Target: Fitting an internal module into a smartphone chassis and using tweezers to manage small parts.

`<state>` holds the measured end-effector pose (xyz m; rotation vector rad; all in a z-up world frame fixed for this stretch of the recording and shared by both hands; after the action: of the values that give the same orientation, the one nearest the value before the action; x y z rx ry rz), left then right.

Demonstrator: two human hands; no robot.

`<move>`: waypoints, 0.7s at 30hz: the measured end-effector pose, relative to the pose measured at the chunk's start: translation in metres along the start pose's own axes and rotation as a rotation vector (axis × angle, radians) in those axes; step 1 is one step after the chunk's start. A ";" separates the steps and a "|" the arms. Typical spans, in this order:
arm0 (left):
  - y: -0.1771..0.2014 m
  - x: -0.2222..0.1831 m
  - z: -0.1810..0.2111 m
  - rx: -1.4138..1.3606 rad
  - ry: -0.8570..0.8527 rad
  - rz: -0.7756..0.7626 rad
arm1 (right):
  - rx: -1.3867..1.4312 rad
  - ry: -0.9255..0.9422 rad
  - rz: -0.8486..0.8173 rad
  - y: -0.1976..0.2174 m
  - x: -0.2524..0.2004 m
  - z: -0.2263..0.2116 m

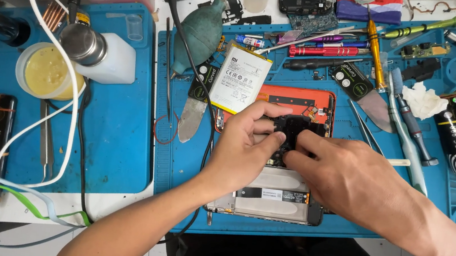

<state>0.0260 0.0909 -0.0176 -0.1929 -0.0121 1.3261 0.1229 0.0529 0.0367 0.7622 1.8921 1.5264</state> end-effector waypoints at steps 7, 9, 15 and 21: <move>0.000 0.000 0.001 -0.014 -0.029 0.006 | -0.032 0.019 0.038 -0.003 0.004 -0.002; -0.002 0.000 0.002 -0.019 -0.010 0.001 | -0.025 0.016 -0.015 -0.006 0.001 0.000; 0.002 0.000 0.012 -0.081 -0.140 0.033 | 0.455 -0.075 0.160 0.064 0.002 0.006; -0.003 -0.004 0.037 -0.162 -0.251 -0.013 | 0.459 -0.377 0.334 0.063 -0.004 0.044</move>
<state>0.0237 0.0914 0.0193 -0.1625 -0.3337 1.3294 0.1622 0.0895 0.0912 1.5197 1.9002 1.0219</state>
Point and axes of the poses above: each hand's wrist, its own x-axis towards the middle knuckle, its own y-axis out of the back of the hand, z = x × y, the point moved 10 cm from there along x, towards the middle knuckle, and after that the axes turned 11 degrees about -y, right-handed, at the moved point
